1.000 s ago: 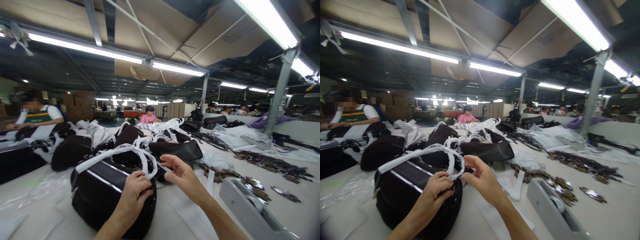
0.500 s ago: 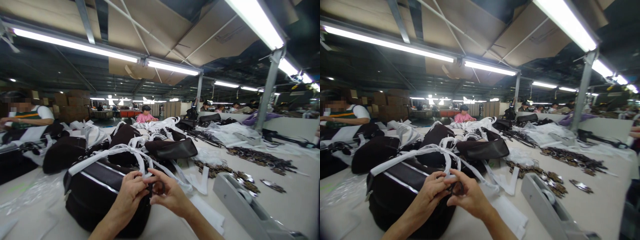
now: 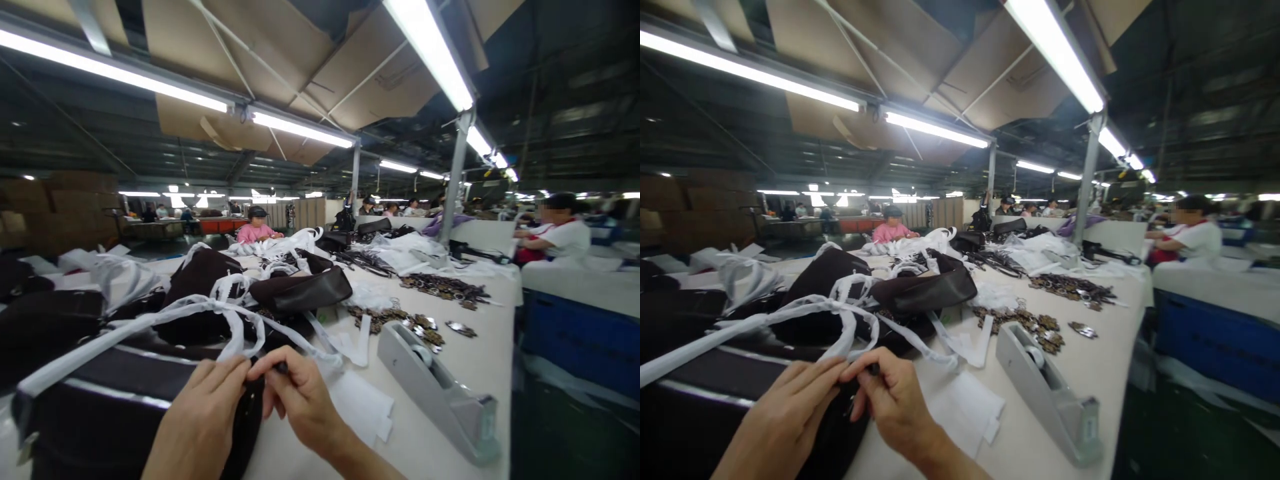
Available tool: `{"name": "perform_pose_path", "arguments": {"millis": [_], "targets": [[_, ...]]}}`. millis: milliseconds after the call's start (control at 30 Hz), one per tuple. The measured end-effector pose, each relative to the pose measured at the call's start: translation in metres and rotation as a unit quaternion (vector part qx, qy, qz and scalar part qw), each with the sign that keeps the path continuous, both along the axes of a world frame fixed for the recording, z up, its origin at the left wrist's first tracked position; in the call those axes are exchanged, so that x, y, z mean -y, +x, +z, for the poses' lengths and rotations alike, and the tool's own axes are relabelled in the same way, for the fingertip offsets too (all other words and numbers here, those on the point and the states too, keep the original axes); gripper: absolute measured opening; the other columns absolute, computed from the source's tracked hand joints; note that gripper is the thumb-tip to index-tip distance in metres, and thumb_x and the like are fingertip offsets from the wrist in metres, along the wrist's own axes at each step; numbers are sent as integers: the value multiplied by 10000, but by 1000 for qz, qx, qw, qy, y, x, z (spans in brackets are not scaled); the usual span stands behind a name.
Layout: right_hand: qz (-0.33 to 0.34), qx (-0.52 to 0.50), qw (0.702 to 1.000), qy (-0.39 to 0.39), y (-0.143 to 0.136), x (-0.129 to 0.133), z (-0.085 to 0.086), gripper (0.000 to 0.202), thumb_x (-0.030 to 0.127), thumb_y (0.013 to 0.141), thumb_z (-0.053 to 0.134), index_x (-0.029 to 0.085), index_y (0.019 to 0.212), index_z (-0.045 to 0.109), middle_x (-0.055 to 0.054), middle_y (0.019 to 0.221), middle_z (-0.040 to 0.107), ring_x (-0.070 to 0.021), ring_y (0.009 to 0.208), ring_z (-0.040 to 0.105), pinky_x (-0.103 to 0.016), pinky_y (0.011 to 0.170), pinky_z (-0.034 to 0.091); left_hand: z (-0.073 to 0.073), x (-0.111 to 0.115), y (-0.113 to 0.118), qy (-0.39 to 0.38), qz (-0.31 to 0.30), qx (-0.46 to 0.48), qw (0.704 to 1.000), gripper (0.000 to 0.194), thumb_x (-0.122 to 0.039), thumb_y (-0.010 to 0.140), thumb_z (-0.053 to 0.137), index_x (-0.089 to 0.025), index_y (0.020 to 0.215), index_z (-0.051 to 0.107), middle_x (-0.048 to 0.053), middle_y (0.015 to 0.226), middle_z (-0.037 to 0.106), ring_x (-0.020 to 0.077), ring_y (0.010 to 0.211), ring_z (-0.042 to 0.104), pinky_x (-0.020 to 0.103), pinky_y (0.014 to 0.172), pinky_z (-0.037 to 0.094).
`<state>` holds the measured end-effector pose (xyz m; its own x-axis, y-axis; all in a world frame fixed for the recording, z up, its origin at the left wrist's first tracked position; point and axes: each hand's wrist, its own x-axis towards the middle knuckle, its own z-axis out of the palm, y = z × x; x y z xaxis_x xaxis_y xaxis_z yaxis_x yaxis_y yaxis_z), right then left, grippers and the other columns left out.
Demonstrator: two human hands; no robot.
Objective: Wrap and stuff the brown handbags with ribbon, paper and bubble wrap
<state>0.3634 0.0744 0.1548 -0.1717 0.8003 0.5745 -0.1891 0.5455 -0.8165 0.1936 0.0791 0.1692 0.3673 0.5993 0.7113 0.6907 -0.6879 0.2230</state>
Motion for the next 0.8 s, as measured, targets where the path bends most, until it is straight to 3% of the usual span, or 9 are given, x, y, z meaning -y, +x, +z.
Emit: {"name": "perform_pose_path", "arguments": {"millis": [133,200,300,367,467,533,633,700,800], "targets": [[-6,29,998,53,5,8,5,299,438,947,487,191,870,637,52,551,508,-51,377,443,-165,382,339,4,12,12,-230,-137,77,960,285,-384,944,408,-269,949,669,-7,638,660,153,501,595,219,484,506],[-13,35,997,60,6,10,6,280,413,942,500,195,858,654,36,609,539,-53,404,458,-171,395,357,0,11,17,-303,-176,114,930,301,-428,960,387,-267,986,640,-16,627,646,146,474,588,211,449,496],[13,34,999,34,11,12,9,241,412,897,572,198,858,676,32,614,561,-73,451,491,-195,448,413,-11,8,23,-263,-183,148,936,247,-422,948,443,-261,944,629,-2,739,681,153,632,652,212,589,538],[36,37,999,-9,22,11,13,236,421,837,647,198,900,692,16,665,620,-90,501,525,-211,484,432,-16,6,25,-212,-150,130,957,282,-393,960,415,-244,822,611,-11,667,643,136,588,617,204,569,502],[-52,96,991,-75,59,7,14,275,426,858,605,203,994,693,-2,700,667,-107,541,529,-212,483,390,-20,4,25,-156,-84,94,980,351,-351,979,334,-226,727,544,-23,577,566,121,506,545,215,511,427],[-180,219,955,-82,92,6,8,258,398,901,533,206,905,705,-11,673,661,-135,601,568,-235,541,410,-19,3,23,-150,-56,82,984,350,-341,983,315,-224,716,509,-32,551,539,118,486,523,223,508,403],[-290,452,840,-77,133,11,-15,251,320,890,526,212,782,725,-60,753,714,-222,746,652,-313,673,468,-18,-1,18,-160,-40,75,983,358,-356,981,309,-227,684,460,-32,539,519,123,486,511,231,501,383],[-301,516,798,-75,143,21,-36,216,290,879,534,215,888,737,-85,878,741,-250,809,674,-349,739,500,-19,-3,16,-157,-35,73,984,365,-371,977,304,-230,666,435,-19,558,522,133,507,509,238,495,371],[-268,557,783,-67,133,41,-65,306,324,825,629,224,1107,691,-101,1141,698,-276,996,654,-382,881,512,-21,-3,14,-166,-38,83,982,370,-383,974,303,-231,658,421,-6,591,534,142,542,513,243,504,370]]}}
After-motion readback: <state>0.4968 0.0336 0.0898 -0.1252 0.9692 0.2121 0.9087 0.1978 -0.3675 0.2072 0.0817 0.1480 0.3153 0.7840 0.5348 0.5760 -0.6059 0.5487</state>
